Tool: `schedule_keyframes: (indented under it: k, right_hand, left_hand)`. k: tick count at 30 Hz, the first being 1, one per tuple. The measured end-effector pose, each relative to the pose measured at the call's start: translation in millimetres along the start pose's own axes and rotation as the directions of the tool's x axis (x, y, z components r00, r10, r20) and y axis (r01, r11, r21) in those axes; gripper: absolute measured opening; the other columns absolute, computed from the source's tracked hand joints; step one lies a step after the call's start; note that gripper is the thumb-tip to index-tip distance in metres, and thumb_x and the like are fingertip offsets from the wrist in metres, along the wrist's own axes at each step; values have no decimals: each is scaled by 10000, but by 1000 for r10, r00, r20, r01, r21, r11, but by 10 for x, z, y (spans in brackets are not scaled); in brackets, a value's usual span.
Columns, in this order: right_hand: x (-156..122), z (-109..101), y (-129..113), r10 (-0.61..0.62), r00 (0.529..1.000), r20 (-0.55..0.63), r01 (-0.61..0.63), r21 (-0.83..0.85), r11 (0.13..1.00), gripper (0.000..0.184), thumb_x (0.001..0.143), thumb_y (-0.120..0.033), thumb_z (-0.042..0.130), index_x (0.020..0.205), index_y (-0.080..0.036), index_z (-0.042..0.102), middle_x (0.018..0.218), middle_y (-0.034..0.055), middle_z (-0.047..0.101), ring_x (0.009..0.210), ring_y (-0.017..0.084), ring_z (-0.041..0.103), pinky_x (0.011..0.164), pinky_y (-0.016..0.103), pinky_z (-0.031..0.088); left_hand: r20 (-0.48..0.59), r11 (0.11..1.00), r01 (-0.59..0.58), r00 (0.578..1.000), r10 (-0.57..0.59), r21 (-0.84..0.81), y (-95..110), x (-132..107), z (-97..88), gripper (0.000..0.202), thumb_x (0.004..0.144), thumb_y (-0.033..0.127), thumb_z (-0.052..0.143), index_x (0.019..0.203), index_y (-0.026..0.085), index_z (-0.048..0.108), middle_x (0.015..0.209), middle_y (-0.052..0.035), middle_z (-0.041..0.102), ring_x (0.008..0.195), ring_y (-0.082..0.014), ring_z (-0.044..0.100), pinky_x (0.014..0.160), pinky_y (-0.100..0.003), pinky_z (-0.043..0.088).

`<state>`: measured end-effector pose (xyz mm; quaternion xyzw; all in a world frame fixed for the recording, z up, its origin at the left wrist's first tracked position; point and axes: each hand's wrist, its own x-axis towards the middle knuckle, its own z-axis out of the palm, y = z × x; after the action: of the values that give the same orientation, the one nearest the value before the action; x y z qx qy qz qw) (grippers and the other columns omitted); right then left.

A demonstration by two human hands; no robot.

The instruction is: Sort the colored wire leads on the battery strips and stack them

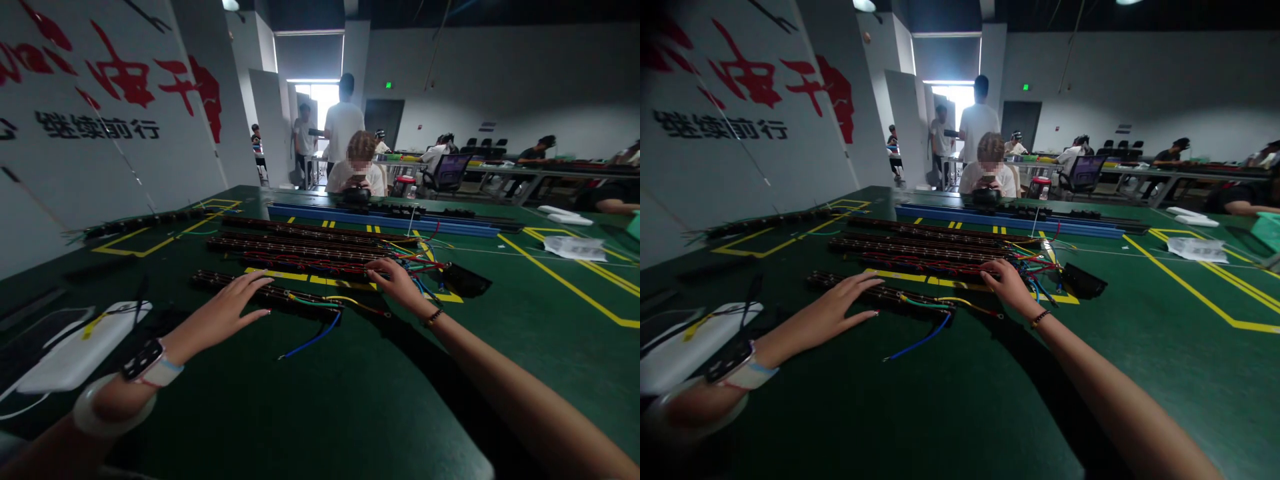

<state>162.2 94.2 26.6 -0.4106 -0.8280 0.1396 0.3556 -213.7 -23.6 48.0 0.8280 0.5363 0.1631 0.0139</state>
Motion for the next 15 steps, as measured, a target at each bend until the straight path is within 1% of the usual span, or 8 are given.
schedule_keyframes:
  k: [2,5,7,10,12,15]
  right_hand:
    - [195,46,29,-26,1000,16,27,-49,998,251,886,-355,516,1040,-194,633,1052,81,610,1006,214,554,909,366,432]
    - [521,156,91,-36,998,59,45,-165,985,293,889,-364,519,1084,-170,616,1091,104,599,1049,220,539,950,348,408]
    - [756,227,154,-15,994,109,45,-272,961,342,896,-384,511,1125,-145,598,1131,126,589,1078,227,527,966,330,390]
    - [1113,314,293,85,981,176,-2,-424,906,428,918,-442,458,1183,-124,566,1202,152,560,1116,239,511,968,310,369]
    - [1333,364,412,156,968,196,-45,-478,877,481,927,-485,415,1186,-109,563,1201,174,560,1101,256,524,939,320,379]
    - [1609,443,605,232,949,213,-93,-514,853,538,926,-536,374,1144,-92,586,1167,199,579,1070,283,544,901,350,389]
  left_hand:
    - [14,998,-4,1000,4,59,-172,-13,33,694,833,576,465,1429,279,267,1537,-79,187,1378,-292,246,1110,-492,229]
    - [23,991,-28,999,25,129,-300,35,100,765,811,612,470,1448,267,226,1559,-80,82,1411,-310,144,1125,-506,172]
    - [26,987,-52,998,49,151,-327,113,139,797,798,630,473,1453,255,215,1560,-84,64,1419,-309,107,1132,-505,131]
    - [45,984,-112,993,106,140,-355,268,179,837,777,649,487,1455,239,216,1557,-90,81,1422,-285,105,1143,-476,84]
    - [66,983,-146,988,139,111,-391,368,197,861,754,659,511,1449,231,237,1554,-90,95,1423,-274,109,1148,-455,67]
    - [93,985,-166,983,161,53,-465,480,217,906,708,666,562,1442,228,262,1551,-88,113,1423,-272,112,1151,-438,57]
